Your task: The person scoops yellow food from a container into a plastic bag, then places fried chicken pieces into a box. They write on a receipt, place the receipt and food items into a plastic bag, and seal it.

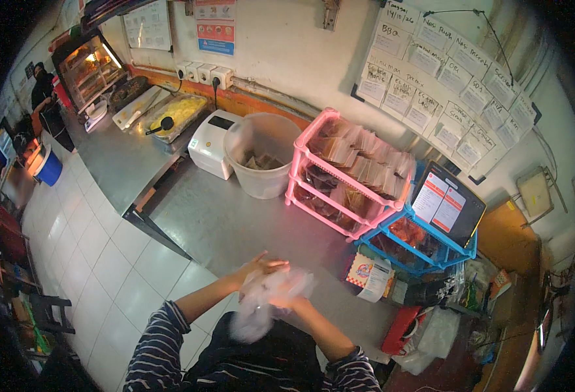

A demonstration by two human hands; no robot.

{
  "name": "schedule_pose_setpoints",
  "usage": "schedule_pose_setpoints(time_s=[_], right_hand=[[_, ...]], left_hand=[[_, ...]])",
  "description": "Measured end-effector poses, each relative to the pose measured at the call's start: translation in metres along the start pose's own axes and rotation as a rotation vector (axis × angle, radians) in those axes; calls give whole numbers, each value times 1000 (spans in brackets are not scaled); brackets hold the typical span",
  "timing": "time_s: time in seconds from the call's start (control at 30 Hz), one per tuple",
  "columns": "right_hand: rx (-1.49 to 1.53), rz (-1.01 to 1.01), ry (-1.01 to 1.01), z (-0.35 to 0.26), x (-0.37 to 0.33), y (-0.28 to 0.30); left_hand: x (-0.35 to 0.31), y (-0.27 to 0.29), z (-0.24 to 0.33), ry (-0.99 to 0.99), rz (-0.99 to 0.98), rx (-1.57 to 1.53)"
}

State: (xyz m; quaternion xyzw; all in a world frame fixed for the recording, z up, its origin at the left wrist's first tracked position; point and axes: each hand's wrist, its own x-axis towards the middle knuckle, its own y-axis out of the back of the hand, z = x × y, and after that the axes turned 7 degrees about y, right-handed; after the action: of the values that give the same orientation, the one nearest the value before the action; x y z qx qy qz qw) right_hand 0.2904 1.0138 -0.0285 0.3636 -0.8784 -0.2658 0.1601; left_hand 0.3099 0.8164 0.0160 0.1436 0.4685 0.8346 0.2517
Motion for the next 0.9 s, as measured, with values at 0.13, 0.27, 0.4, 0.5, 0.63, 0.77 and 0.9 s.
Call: schedule_pose_setpoints(time_s=[0.13, 0.27, 0.4, 0.5, 0.63, 0.77, 0.9], right_hand=[[-462, 39, -120, -83, -9, 61], [-747, -64, -206, -160, 15, 68], [-310, -192, -15, -148, 11, 42], [513, 191, -69, -75, -28, 66], [216, 813, -313, -7, -54, 7], [-20, 811, -416, -24, -118, -50], [236, 989, -359, -43, -120, -15]], left_hand=[[7, -49, -9, 0, -26, -142], [0, -50, 6, 21, 48, -20], [2, -37, 33, -8, 307, 27], [17, -21, 47, -176, 439, 90], [51, 1, 64, -545, 522, 353], [65, -3, 82, -128, 366, 265], [54, -30, 87, -462, 312, 364]])
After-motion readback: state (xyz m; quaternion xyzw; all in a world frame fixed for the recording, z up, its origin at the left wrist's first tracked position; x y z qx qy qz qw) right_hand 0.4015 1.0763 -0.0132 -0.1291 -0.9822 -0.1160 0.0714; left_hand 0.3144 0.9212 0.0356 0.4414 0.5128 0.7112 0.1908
